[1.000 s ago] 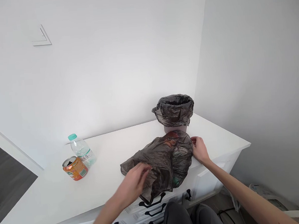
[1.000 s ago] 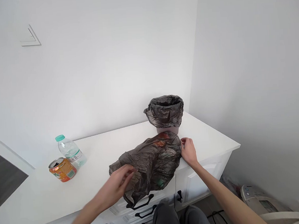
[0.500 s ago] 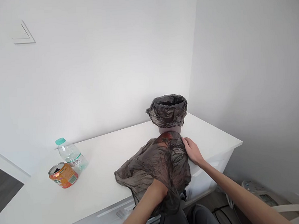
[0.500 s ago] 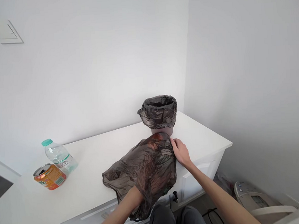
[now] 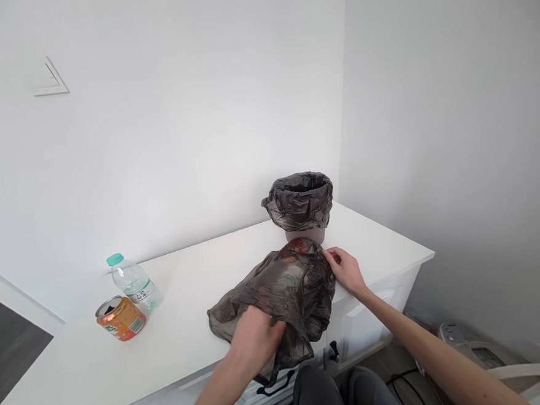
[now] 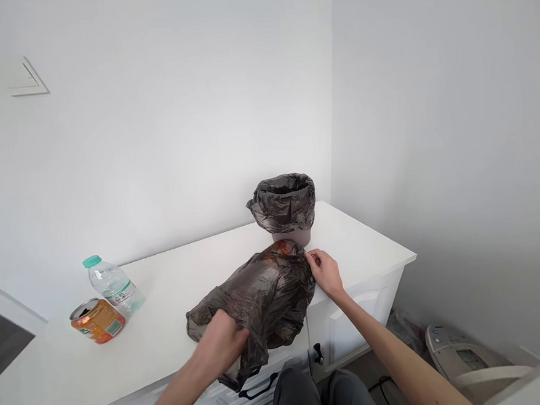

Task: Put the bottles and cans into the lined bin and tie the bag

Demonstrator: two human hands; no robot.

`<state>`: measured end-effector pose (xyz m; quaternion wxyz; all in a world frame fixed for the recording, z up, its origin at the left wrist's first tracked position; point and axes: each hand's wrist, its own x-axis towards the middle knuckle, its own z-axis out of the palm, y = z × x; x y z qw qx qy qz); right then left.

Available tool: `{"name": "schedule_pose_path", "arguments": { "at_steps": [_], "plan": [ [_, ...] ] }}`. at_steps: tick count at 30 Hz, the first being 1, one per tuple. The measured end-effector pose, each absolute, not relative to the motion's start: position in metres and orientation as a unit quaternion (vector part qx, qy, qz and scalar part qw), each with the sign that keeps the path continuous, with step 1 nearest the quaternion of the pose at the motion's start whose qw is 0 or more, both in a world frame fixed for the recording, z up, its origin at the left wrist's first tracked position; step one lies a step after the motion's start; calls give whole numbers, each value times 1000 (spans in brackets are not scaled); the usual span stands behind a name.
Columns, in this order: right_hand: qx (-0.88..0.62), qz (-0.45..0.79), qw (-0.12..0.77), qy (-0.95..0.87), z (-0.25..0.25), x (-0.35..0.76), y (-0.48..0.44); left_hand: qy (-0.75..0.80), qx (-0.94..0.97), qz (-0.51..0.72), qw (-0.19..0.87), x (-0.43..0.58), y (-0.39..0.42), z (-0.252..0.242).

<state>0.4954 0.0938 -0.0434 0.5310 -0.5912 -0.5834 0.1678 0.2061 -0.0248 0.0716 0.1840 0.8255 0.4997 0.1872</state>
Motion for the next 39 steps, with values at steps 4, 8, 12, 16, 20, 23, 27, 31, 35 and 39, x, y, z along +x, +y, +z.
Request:
{"name": "schedule_pose_path", "arguments": {
  "at_steps": [4,8,12,16,20,23,27,31,35,39],
  "plan": [
    [-595,170,526,-583,-46,495,95,611,751,184,169,145,-56,123],
    [-599,169,520,-585,-49,495,94,719,647,177,184,68,-91,159],
    [-603,168,512,-589,-51,495,94,807,543,194,129,5,-112,176],
    [-605,165,503,-595,-53,496,94,865,480,121,83,-35,-109,197],
    [-607,164,497,-599,-54,496,93,870,486,81,14,-49,-92,217],
    [-608,163,496,-598,-53,495,92,863,502,51,10,-52,-77,222],
    [-608,162,495,-599,-53,495,92,863,505,31,3,-62,-59,222],
    [-610,161,492,-599,-53,494,94,868,497,12,-1,-77,-42,226],
    [-611,158,491,-600,-53,493,95,880,470,-4,63,-89,-28,233],
    [-612,156,490,-600,-52,493,95,884,460,30,71,-100,-20,228]
  ]
}}
